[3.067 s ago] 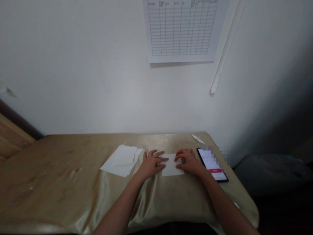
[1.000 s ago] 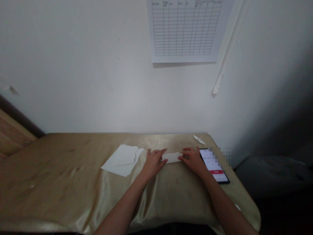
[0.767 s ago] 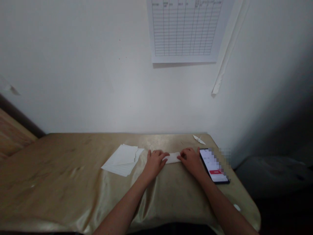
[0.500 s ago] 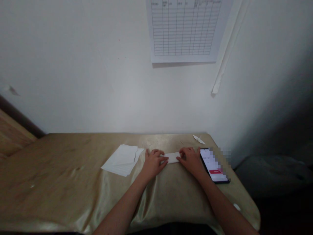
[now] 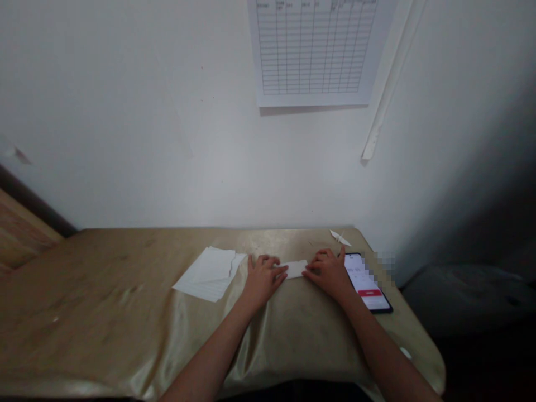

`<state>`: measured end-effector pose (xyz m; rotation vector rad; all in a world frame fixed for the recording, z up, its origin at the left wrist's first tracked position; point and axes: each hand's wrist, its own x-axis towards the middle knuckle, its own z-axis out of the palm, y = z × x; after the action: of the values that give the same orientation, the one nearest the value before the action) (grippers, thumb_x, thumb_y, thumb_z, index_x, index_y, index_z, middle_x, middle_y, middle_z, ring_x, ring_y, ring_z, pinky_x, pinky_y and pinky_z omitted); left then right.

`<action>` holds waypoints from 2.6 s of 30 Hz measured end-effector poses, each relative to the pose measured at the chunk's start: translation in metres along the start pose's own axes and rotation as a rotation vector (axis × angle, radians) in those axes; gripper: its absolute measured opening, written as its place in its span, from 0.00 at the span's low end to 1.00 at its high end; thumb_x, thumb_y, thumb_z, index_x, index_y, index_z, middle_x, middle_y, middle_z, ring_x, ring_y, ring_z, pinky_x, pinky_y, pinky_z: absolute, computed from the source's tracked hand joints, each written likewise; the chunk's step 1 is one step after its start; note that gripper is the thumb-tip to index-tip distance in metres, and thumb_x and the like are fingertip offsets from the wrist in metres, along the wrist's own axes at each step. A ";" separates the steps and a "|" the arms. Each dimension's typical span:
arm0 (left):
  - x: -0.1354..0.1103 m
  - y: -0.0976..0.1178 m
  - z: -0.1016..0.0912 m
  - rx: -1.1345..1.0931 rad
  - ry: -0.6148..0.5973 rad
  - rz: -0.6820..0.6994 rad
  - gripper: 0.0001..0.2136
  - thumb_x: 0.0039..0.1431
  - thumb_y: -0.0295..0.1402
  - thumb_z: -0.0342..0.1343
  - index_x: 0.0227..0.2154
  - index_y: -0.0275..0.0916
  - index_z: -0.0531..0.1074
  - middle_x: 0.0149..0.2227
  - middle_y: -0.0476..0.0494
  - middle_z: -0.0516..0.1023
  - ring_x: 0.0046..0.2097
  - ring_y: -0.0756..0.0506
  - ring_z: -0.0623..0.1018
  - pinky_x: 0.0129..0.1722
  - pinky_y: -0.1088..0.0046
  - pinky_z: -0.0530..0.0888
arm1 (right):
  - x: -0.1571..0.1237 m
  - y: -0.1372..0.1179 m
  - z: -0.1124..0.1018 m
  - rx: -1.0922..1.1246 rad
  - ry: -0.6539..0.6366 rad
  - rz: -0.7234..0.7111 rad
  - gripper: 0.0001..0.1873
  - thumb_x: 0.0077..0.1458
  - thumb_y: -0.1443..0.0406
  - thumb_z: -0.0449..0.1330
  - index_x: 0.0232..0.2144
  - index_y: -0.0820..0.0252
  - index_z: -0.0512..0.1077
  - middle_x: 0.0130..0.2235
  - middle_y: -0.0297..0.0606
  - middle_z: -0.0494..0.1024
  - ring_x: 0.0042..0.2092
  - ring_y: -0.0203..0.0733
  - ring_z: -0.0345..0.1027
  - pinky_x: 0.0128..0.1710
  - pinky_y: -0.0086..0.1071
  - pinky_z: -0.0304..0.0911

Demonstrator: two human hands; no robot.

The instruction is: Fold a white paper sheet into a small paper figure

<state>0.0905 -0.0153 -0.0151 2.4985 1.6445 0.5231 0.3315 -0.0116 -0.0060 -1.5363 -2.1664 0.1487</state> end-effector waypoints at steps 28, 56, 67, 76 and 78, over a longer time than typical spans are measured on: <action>0.004 -0.001 0.003 0.019 0.009 -0.022 0.13 0.68 0.42 0.54 0.52 0.59 0.78 0.53 0.46 0.78 0.58 0.35 0.68 0.65 0.28 0.41 | 0.001 0.005 0.013 -0.065 -0.014 0.016 0.13 0.65 0.53 0.57 0.43 0.41 0.81 0.42 0.36 0.81 0.54 0.52 0.66 0.64 0.76 0.19; 0.003 0.000 0.004 0.026 0.024 -0.039 0.14 0.67 0.41 0.56 0.53 0.58 0.78 0.54 0.46 0.78 0.59 0.32 0.69 0.64 0.24 0.40 | 0.001 0.005 0.015 -0.074 -0.026 0.027 0.13 0.65 0.53 0.57 0.45 0.41 0.81 0.43 0.37 0.80 0.53 0.52 0.66 0.63 0.77 0.22; 0.004 0.009 0.004 0.046 0.050 -0.066 0.13 0.66 0.39 0.57 0.50 0.54 0.79 0.53 0.45 0.79 0.58 0.33 0.69 0.64 0.25 0.40 | 0.002 0.003 0.014 -0.077 -0.064 0.057 0.14 0.66 0.52 0.56 0.46 0.42 0.80 0.44 0.38 0.80 0.54 0.52 0.66 0.64 0.76 0.22; 0.005 0.030 0.008 0.084 0.081 -0.188 0.15 0.61 0.49 0.59 0.47 0.48 0.78 0.51 0.42 0.76 0.56 0.34 0.70 0.65 0.31 0.46 | 0.003 -0.006 0.009 -0.081 -0.113 0.131 0.15 0.65 0.51 0.57 0.46 0.45 0.80 0.48 0.40 0.79 0.56 0.54 0.65 0.64 0.73 0.24; 0.005 0.031 0.009 0.083 0.082 -0.192 0.16 0.60 0.49 0.60 0.47 0.49 0.78 0.52 0.42 0.75 0.56 0.34 0.70 0.66 0.33 0.47 | 0.003 -0.008 0.009 -0.080 -0.118 0.161 0.16 0.63 0.51 0.58 0.46 0.45 0.80 0.48 0.40 0.79 0.57 0.54 0.64 0.65 0.72 0.25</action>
<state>0.1221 -0.0222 -0.0143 2.3683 1.9488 0.5524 0.3198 -0.0102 -0.0104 -1.7890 -2.1599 0.2128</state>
